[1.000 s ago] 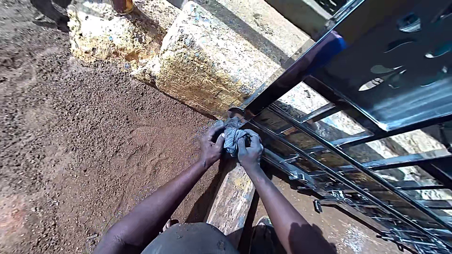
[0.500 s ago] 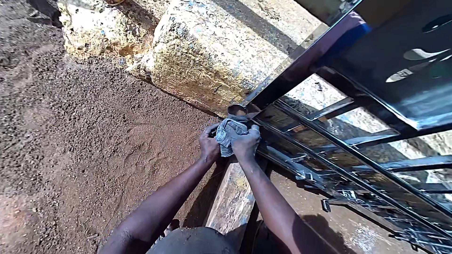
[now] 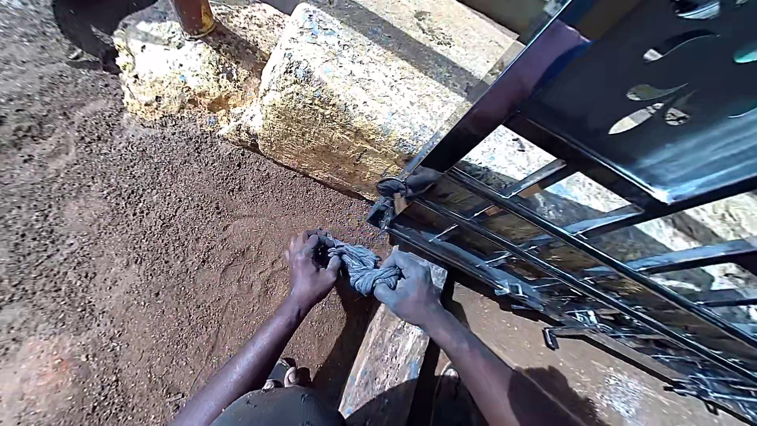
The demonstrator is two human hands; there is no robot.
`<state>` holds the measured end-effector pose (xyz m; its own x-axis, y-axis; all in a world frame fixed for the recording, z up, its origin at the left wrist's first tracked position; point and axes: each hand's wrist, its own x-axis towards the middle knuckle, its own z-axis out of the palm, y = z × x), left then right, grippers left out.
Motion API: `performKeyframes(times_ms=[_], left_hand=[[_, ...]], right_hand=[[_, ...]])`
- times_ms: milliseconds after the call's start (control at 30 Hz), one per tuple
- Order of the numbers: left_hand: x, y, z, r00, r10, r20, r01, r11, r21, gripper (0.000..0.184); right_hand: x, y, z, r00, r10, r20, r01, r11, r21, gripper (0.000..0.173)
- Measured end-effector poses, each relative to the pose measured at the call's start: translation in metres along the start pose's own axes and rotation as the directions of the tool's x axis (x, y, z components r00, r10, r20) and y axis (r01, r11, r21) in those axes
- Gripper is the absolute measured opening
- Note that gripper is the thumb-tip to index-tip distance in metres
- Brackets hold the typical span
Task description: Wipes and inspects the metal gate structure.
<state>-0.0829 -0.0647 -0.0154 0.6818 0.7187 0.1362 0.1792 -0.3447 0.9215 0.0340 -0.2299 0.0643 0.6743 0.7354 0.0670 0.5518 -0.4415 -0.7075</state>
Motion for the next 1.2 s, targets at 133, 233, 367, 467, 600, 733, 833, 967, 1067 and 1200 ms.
performKeyframes(times_ms=[133,233,367,467,600,733,833,967,1067,1200], left_hand=[[-0.004,0.007,-0.022,0.881,0.261,0.395,-0.203,0.962,-0.183,0.046],[0.002,0.009,-0.024,0.844,0.245,0.477,-0.146,0.961,-0.235,0.023],[0.009,0.008,-0.027,0.95,0.152,0.272,-0.1,0.975,-0.196,0.012],[0.004,0.019,-0.032,0.896,0.118,0.429,0.07,0.915,-0.398,0.027],[-0.007,0.023,-0.025,0.863,0.136,0.487,0.044,0.939,-0.34,0.032],[0.003,0.027,-0.05,0.79,-0.06,0.611,0.05,0.998,0.033,0.023],[0.026,0.06,-0.078,0.647,-0.213,0.732,0.207,0.973,0.1,0.023],[0.056,0.114,-0.09,0.618,-0.325,0.716,0.348,0.93,0.121,0.023],[0.068,0.112,-0.067,0.656,-0.384,0.649,0.285,0.923,0.259,0.025],[0.058,0.063,0.003,0.851,-0.281,0.443,0.231,0.959,0.164,0.029]], right_hand=[[-0.007,-0.007,0.01,0.973,0.196,0.121,-0.222,0.936,0.272,0.018],[0.0,-0.006,0.012,0.975,0.214,0.067,-0.22,0.854,0.472,0.028],[0.0,-0.001,0.009,0.952,0.303,0.043,-0.277,0.793,0.542,0.042],[-0.003,-0.008,0.008,0.948,0.317,0.039,-0.285,0.785,0.55,0.027],[-0.001,-0.021,0.007,0.948,0.313,0.055,-0.272,0.71,0.649,0.021],[0.006,-0.018,-0.008,0.94,0.34,0.022,-0.261,0.678,0.688,0.018],[0.015,-0.008,-0.032,0.957,0.26,0.126,-0.288,0.866,0.408,0.014],[0.033,0.024,-0.047,0.991,-0.037,-0.132,0.02,0.991,-0.132,0.022],[0.047,0.066,-0.035,0.936,-0.194,-0.295,0.081,0.931,-0.356,0.034],[0.049,0.084,-0.003,0.869,-0.334,-0.366,0.124,0.862,-0.492,0.036]])
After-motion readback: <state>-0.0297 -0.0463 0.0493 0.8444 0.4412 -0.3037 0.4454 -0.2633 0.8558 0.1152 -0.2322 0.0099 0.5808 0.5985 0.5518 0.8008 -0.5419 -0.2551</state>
